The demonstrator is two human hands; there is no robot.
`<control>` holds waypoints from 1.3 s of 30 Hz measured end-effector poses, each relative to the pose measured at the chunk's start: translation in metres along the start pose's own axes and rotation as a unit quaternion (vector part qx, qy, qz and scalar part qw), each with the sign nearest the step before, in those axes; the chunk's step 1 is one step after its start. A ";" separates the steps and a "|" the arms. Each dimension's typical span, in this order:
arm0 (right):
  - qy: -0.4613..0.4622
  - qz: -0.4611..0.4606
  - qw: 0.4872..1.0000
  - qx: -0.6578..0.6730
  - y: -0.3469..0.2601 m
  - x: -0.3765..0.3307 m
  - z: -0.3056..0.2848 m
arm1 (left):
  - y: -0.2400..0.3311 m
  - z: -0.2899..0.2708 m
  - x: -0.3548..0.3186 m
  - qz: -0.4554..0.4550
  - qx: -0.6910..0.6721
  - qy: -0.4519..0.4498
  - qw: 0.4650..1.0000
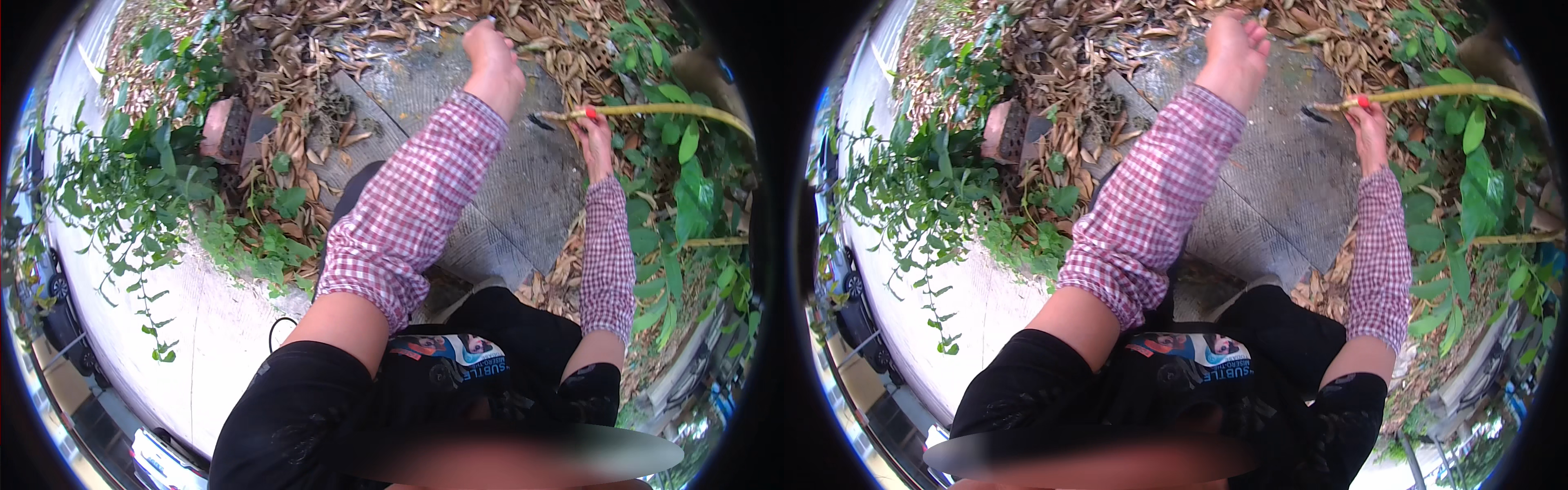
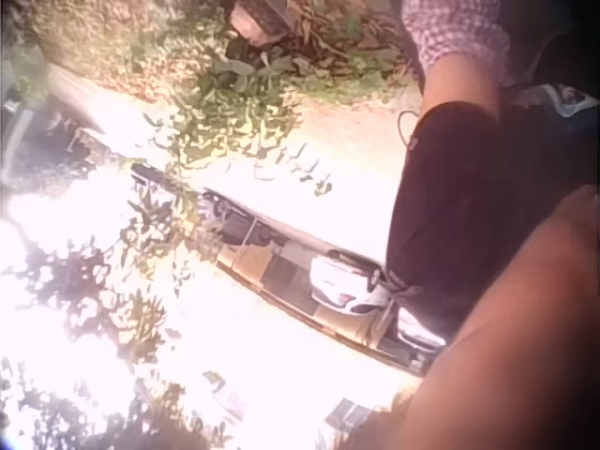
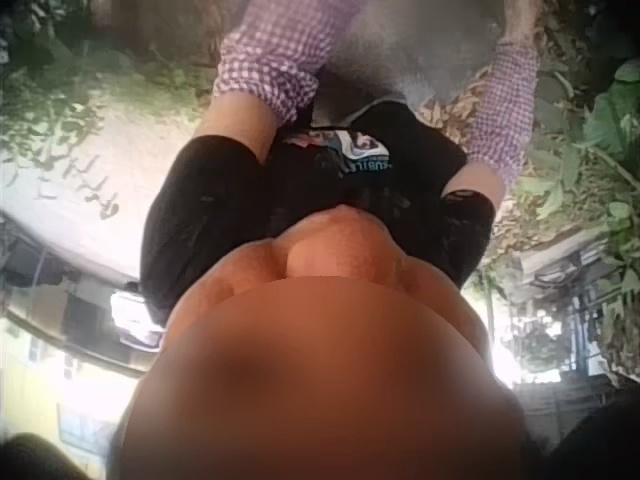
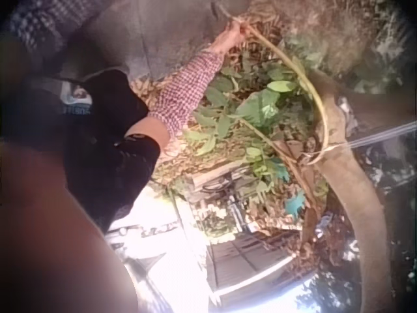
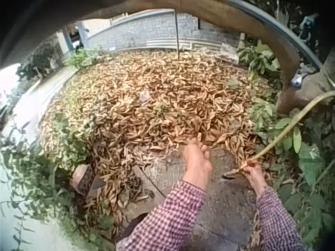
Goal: Cleaning and maintaining outdoor equipment pipes and surfaces using a brush.
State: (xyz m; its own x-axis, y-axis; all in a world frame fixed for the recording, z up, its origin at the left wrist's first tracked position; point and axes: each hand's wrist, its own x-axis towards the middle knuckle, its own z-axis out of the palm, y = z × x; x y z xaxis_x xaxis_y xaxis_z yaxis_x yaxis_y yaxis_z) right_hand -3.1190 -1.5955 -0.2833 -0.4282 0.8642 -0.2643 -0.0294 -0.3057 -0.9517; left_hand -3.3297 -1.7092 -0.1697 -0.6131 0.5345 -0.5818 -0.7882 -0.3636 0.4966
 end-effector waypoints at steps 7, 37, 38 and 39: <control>-0.022 -0.009 1.000 -0.005 0.012 0.007 -0.057 | -0.036 -0.002 0.002 -0.027 -0.023 -0.027 0.999; 0.090 -0.042 0.992 -0.075 0.006 0.022 0.007 | -0.021 -0.010 0.017 -0.055 -0.018 -0.048 0.997; 0.097 -0.055 0.992 -0.062 0.004 0.020 0.012 | -0.015 -0.009 0.009 -0.035 0.005 -0.050 0.998; 0.086 -0.049 0.993 -0.060 0.002 0.024 0.002 | -0.013 0.000 0.002 -0.064 -0.008 -0.047 0.997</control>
State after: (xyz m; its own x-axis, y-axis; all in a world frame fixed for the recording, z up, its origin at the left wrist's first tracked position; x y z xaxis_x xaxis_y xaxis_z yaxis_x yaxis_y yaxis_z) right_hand -3.1313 -1.5761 -0.2915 -0.2670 0.9464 -0.1819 0.0493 -0.1751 -0.9833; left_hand -3.3202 -1.7031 -0.1772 -0.5001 0.6458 -0.5770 -0.8611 -0.2999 0.4106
